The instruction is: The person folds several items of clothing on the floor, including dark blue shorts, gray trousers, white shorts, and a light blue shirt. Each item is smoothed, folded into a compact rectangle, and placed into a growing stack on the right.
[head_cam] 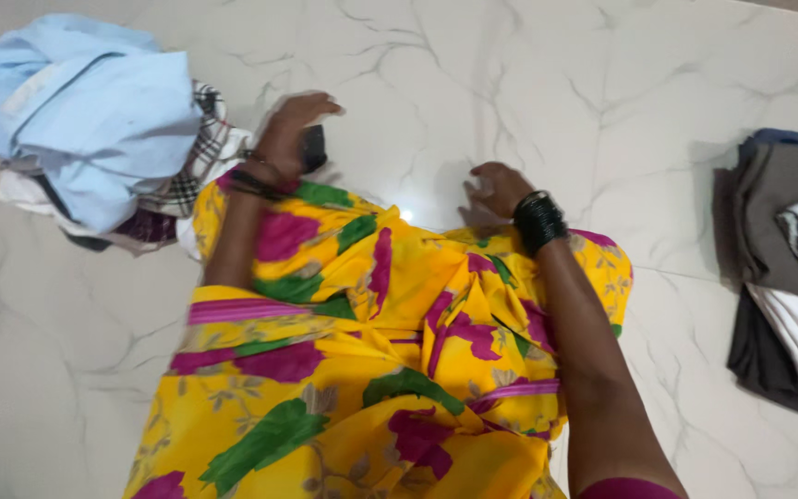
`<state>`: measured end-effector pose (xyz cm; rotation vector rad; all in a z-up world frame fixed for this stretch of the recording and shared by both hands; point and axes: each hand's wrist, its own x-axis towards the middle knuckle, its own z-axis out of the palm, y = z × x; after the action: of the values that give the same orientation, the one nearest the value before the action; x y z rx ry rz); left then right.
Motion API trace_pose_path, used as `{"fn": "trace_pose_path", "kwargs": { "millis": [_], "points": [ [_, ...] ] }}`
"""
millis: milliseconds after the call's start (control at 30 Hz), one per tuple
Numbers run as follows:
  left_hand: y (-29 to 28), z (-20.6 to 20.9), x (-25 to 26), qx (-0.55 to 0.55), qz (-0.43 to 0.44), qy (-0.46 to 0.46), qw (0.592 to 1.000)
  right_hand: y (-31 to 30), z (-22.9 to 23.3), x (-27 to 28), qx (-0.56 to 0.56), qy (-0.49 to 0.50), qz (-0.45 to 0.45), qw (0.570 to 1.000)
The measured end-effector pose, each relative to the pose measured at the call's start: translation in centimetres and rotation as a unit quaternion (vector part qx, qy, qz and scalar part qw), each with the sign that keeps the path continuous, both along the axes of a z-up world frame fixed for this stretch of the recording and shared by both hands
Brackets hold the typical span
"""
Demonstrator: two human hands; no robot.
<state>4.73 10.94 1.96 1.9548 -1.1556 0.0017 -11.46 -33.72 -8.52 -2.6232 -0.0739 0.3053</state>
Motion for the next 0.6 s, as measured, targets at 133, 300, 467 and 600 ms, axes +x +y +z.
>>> {"fn": "trace_pose_path", "kwargs": {
  "millis": [133,300,467,600],
  "points": [
    [14.9,3.6,0.2,0.077,0.162,-0.094,0.979,4.5,0.6,-1.6,-0.014,0.016,0.033,0.999],
    [28.4,-0.1,-3.5,-0.004,0.436,-0.122,0.892,4.0,0.6,-2.3,-0.052,0.076,0.001,0.996],
    [30.2,-5.2,-3.6,-0.377,0.311,0.276,0.828,4.4,1.1,-2.0,-0.066,0.102,-0.015,0.992],
    [27.9,-5.2,-1.8,-0.445,0.301,0.359,0.763,4.4,2.0,-2.6,-0.054,0.073,0.017,0.996]
  ]
}}
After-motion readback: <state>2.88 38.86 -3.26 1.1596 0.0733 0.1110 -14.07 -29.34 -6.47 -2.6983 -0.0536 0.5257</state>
